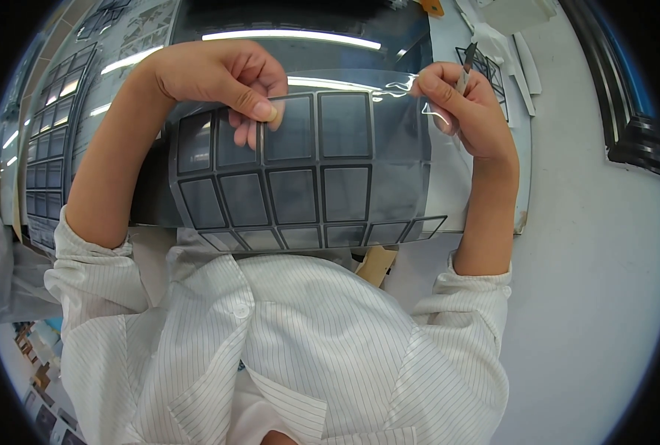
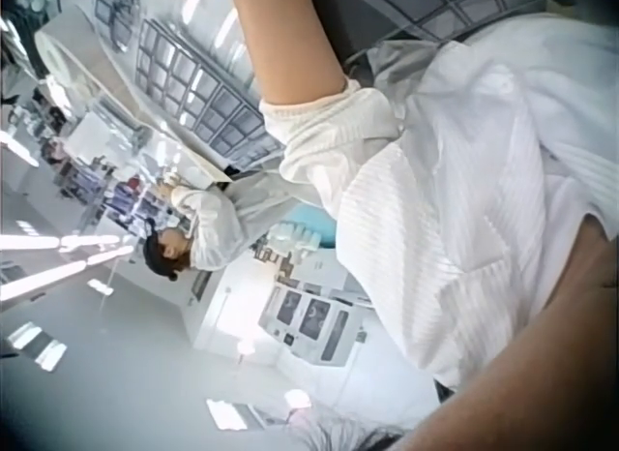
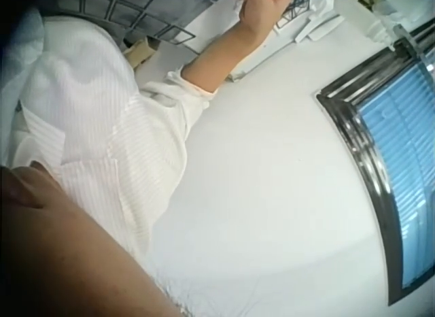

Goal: The recorder is inspecting and cleaning individual cells of a large grid sheet using a small stylus tool at a factory workbench.

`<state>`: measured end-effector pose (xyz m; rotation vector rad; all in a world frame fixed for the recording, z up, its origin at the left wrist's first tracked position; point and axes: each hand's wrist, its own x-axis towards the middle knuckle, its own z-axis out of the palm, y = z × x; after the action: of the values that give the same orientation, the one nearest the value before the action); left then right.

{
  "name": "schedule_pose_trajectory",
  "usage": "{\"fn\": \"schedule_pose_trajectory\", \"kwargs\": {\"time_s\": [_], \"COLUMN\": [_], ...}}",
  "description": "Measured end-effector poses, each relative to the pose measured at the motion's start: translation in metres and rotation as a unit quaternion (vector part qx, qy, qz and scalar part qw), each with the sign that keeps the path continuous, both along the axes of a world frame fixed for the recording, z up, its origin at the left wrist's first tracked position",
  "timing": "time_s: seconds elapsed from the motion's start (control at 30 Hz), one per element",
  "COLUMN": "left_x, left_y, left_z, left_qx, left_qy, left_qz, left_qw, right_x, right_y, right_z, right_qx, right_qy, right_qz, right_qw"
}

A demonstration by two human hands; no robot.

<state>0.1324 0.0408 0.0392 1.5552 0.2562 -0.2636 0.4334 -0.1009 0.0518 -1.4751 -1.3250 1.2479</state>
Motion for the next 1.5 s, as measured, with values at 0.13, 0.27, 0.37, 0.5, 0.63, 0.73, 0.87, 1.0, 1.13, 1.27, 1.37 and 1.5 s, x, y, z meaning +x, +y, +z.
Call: {"fn": "schedule_pose_trajectory", "kwargs": {"time_s": [0.13,0.27,0.37,0.5,0.63,0.73,0.87,1.0,1.13,1.27,1.37,1.5], "left_x": [-0.001,-0.001,-0.001,0.0,0.002,0.003,0.003,0.002,0.002,0.004,0.006,0.007], "left_y": [0.0,0.002,0.002,0.002,0.004,0.006,0.004,0.004,0.006,0.007,0.011,0.011], "left_z": [-0.001,-0.001,0.0,0.0,-0.005,-0.008,-0.01,-0.008,-0.012,-0.016,-0.023,-0.024], "left_qx": [-0.001,-0.002,0.001,-0.004,0.025,0.006,0.019,0.027,0.004,-0.027,-0.01,-0.031], "left_qy": [0.001,0.002,-0.009,0.003,0.01,0.01,-0.003,-0.019,-0.057,-0.082,-0.103,-0.101], "left_qz": [0.002,0.008,-0.014,-0.019,0.014,0.016,0.025,0.037,0.042,0.036,0.018,0.025], "left_qw": [1.0,1.0,1.0,1.0,1.0,1.0,1.0,0.999,0.997,0.996,0.994,0.994], "right_x": [-0.001,-0.004,0.006,0.001,-0.007,-0.052,-0.1,-0.107,-0.108,-0.108,-0.107,-0.105], "right_y": [0.001,0.003,0.007,0.017,0.025,0.002,-0.008,-0.004,-0.001,-0.001,-0.001,-0.001], "right_z": [0.001,0.001,-0.003,-0.014,-0.022,-0.003,-0.003,-0.005,-0.006,0.0,-0.001,-0.009], "right_qx": [-0.006,0.004,0.016,0.091,0.362,0.322,0.296,0.318,0.326,0.277,0.289,0.349], "right_qy": [-0.002,-0.011,-0.009,-0.109,-0.304,-0.324,-0.375,-0.434,-0.416,-0.398,-0.396,-0.404], "right_qz": [0.002,-0.001,0.038,-0.053,-0.196,-0.082,0.07,0.065,0.069,0.07,0.064,0.056], "right_qw": [1.0,1.0,0.999,0.988,0.859,0.886,0.876,0.84,0.846,0.872,0.869,0.843]}}
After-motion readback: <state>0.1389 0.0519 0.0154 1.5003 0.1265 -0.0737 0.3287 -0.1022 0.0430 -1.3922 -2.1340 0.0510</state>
